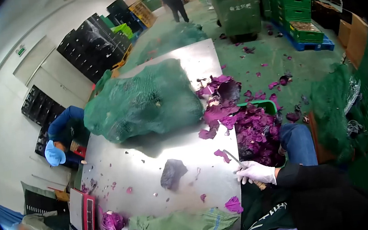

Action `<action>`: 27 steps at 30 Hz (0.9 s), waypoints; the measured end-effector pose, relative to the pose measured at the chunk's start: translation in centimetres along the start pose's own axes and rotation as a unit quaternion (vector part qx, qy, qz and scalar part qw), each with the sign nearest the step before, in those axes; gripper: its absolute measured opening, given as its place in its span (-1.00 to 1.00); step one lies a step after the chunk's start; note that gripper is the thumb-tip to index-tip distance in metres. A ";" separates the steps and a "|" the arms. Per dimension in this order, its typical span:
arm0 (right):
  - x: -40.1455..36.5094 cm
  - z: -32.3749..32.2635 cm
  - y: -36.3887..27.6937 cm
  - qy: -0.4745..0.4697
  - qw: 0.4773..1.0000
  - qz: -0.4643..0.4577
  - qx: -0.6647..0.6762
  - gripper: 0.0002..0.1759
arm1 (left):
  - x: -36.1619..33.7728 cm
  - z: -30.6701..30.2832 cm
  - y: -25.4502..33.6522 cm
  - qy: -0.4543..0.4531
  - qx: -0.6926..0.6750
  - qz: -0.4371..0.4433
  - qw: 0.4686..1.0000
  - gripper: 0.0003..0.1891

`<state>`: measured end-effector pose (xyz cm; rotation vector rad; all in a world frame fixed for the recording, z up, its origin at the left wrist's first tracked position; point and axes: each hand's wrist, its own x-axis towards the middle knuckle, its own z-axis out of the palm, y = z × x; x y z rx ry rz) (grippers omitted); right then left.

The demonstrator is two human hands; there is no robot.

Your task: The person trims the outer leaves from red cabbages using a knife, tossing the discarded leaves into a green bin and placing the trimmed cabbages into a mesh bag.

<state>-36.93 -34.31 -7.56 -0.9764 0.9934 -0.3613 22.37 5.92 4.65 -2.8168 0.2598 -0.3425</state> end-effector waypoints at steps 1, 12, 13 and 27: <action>0.6 0.0 0.4 0.013 1.000 -0.006 -0.004 -0.68 | -0.2 -2.6 3.4 0.011 -0.099 0.066 0.993 -0.06; 1.2 -3.2 0.0 -0.021 0.997 -0.041 0.056 -0.44 | -16.5 -3.3 40.5 -0.157 -0.339 0.536 0.757 0.34; 1.0 -4.3 0.3 -0.008 0.996 -0.037 0.081 -0.45 | -18.7 -3.9 42.2 -0.123 -0.300 0.552 0.768 0.35; -2.7 -17.4 2.6 0.196 0.957 -0.094 0.195 -0.40 | -38.0 -17.0 69.8 -0.043 -0.304 0.639 0.705 0.05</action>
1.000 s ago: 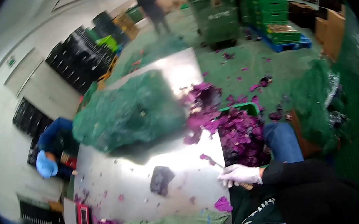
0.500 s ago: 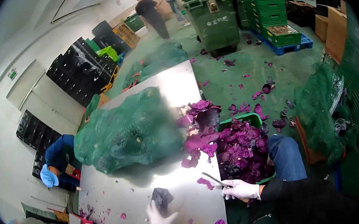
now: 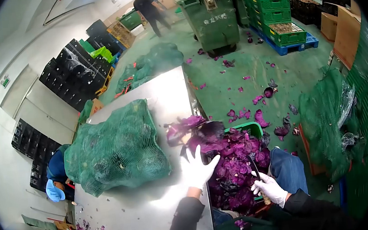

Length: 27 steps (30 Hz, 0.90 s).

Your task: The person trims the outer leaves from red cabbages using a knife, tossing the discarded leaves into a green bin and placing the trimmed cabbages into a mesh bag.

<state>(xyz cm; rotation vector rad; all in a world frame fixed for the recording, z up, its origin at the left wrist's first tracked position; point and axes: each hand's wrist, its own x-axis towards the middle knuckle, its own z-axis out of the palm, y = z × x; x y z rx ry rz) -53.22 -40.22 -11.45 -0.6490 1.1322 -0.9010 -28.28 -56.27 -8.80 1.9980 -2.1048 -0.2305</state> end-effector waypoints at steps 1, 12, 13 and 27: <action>0.1 -0.5 -0.1 0.001 1.000 0.004 0.013 -0.40 | 1.2 -1.1 0.1 0.013 -0.030 0.043 0.999 -0.02; 2.1 0.3 2.6 -0.032 0.999 0.020 0.010 -0.46 | 5.8 -23.6 -13.7 0.063 0.300 -0.200 0.930 -0.11; 1.9 0.8 2.6 -0.037 0.999 0.025 0.007 -0.47 | 5.8 -24.5 -15.4 0.006 0.238 -0.212 0.948 -0.09; -1.8 1.9 2.5 -0.009 1.000 0.004 -0.018 -0.56 | 6.1 -25.7 -19.4 0.089 0.212 -0.071 0.971 -0.56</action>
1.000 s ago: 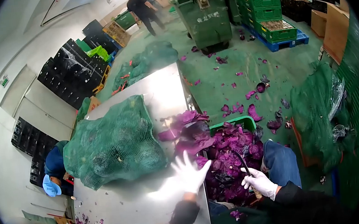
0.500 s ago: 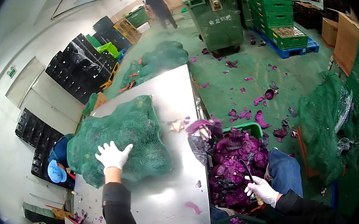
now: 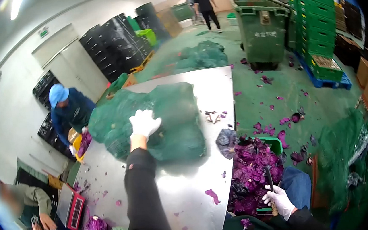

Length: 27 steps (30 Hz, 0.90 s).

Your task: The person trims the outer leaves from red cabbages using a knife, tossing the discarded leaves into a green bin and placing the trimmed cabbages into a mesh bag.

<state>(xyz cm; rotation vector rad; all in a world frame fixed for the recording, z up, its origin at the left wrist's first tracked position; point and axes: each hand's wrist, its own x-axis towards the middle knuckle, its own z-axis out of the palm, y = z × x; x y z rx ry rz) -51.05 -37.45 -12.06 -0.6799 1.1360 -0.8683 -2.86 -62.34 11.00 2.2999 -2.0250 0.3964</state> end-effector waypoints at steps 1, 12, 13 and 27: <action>-0.3 0.3 -0.3 0.004 1.000 0.004 -0.016 -0.56 | 0.4 0.3 0.1 -0.001 -0.011 -0.025 1.000 -0.55; -2.2 3.4 -2.7 -0.007 0.998 -0.019 -0.064 -0.55 | -4.0 2.9 -1.2 0.142 -0.126 -0.002 0.982 -0.74; -2.2 3.7 -2.6 -0.015 0.998 -0.021 -0.060 -0.56 | -4.2 2.4 -1.2 0.141 -0.116 0.006 0.983 -0.72; -3.3 3.8 -2.9 -0.017 0.996 0.021 -0.083 -0.53 | 1.0 0.6 2.5 -0.068 -0.019 -0.105 0.992 -0.31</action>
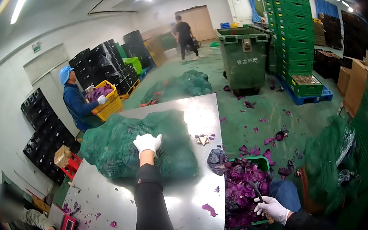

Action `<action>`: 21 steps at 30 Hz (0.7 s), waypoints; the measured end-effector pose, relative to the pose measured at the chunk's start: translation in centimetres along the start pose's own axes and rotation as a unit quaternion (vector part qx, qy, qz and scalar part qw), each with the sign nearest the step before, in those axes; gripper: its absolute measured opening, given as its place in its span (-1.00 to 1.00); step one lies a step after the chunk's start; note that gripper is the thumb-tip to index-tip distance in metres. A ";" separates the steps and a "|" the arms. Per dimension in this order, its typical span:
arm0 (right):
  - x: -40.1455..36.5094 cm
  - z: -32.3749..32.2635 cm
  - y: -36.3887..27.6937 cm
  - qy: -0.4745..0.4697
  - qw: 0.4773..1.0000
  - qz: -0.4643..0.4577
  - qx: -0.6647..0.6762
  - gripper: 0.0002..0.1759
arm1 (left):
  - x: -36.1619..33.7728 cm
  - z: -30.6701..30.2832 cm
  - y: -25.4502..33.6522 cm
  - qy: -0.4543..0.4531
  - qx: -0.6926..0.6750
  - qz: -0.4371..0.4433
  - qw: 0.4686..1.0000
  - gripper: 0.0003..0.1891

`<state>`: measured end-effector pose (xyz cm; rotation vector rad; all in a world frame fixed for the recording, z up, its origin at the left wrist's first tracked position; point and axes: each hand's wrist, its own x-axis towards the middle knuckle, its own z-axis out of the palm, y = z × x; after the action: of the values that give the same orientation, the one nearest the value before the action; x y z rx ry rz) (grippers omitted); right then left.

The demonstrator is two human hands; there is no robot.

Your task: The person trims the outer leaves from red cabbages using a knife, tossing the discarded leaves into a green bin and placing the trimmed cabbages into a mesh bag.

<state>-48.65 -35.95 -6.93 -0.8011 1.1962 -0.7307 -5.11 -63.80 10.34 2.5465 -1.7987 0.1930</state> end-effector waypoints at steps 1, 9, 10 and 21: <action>-0.3 0.1 0.0 0.000 1.000 -0.006 -0.004 -0.54 | 0.4 0.8 -0.5 0.004 0.009 0.008 1.000 -0.35; -3.5 1.0 -0.4 -0.015 0.998 -0.056 -0.019 -0.47 | -5.5 4.2 -3.7 0.216 -0.110 0.060 0.968 -0.52; -4.0 1.2 -0.8 -0.012 0.997 -0.068 -0.029 -0.44 | -6.8 4.3 -4.3 0.229 -0.129 0.063 0.963 -0.54; 2.7 12.5 -19.5 -0.111 0.936 -0.250 -0.222 -0.35 | -22.7 2.4 -10.2 0.331 -0.171 0.140 0.917 -0.66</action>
<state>-37.29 -46.71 10.38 -1.5625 0.9654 -0.7589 -2.73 -39.29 6.07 1.6868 -1.7009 0.6010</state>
